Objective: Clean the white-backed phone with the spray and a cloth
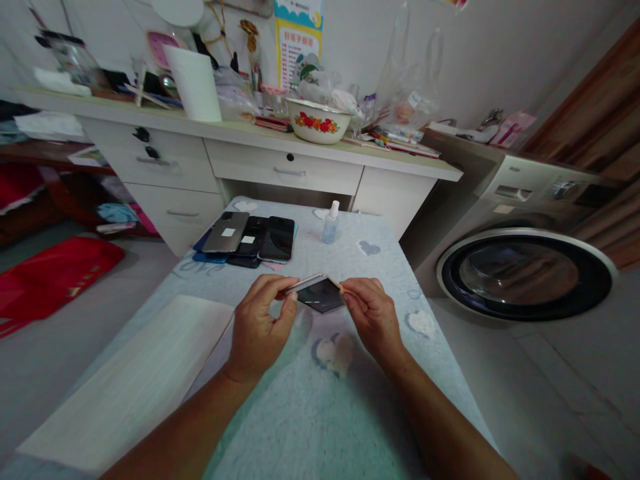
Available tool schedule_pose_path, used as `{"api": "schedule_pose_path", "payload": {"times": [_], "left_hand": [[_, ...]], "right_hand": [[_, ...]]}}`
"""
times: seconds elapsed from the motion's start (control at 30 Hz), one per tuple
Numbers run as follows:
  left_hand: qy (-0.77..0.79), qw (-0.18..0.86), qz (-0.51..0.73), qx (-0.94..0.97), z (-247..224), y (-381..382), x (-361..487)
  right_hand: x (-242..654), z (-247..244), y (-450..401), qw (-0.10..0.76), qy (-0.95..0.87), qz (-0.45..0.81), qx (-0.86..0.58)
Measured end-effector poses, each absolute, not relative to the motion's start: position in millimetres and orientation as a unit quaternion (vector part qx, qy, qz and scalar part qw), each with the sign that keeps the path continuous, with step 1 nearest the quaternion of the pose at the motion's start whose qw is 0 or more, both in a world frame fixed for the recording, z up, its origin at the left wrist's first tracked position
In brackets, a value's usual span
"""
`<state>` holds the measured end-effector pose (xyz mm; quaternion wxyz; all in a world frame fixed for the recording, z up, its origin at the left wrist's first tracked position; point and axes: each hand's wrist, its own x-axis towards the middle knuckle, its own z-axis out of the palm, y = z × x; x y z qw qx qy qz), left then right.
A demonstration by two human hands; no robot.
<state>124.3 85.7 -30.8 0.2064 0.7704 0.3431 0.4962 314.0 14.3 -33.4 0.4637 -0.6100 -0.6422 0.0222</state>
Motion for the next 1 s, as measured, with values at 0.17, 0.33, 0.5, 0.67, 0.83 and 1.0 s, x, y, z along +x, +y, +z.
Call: {"api": "schedule_pose_path", "payload": {"times": [0.17,0.33,0.5,0.67,0.83,1.0], "left_hand": [[0.331,0.185,0.497,0.78,-29,87,122],[0.302,0.15,0.498,0.799,-29,90,118],[0.285,0.107,0.495,0.814,-29,94,117],[0.292,0.1,0.491,0.815,-29,97,116],[0.32,0.109,0.467,0.817,-32,101,116],[0.35,0.121,0.453,0.811,-34,106,115]], "right_hand": [[314,-33,15,0.457,-0.645,0.022,-0.613],[312,-32,15,0.455,-0.651,0.019,-0.608],[310,-33,16,0.451,-0.659,0.018,-0.602],[317,-36,18,0.438,-0.665,0.027,-0.605],[328,-46,19,0.436,-0.644,0.053,-0.626],[332,-57,21,0.49,-0.532,0.205,-0.66]]}}
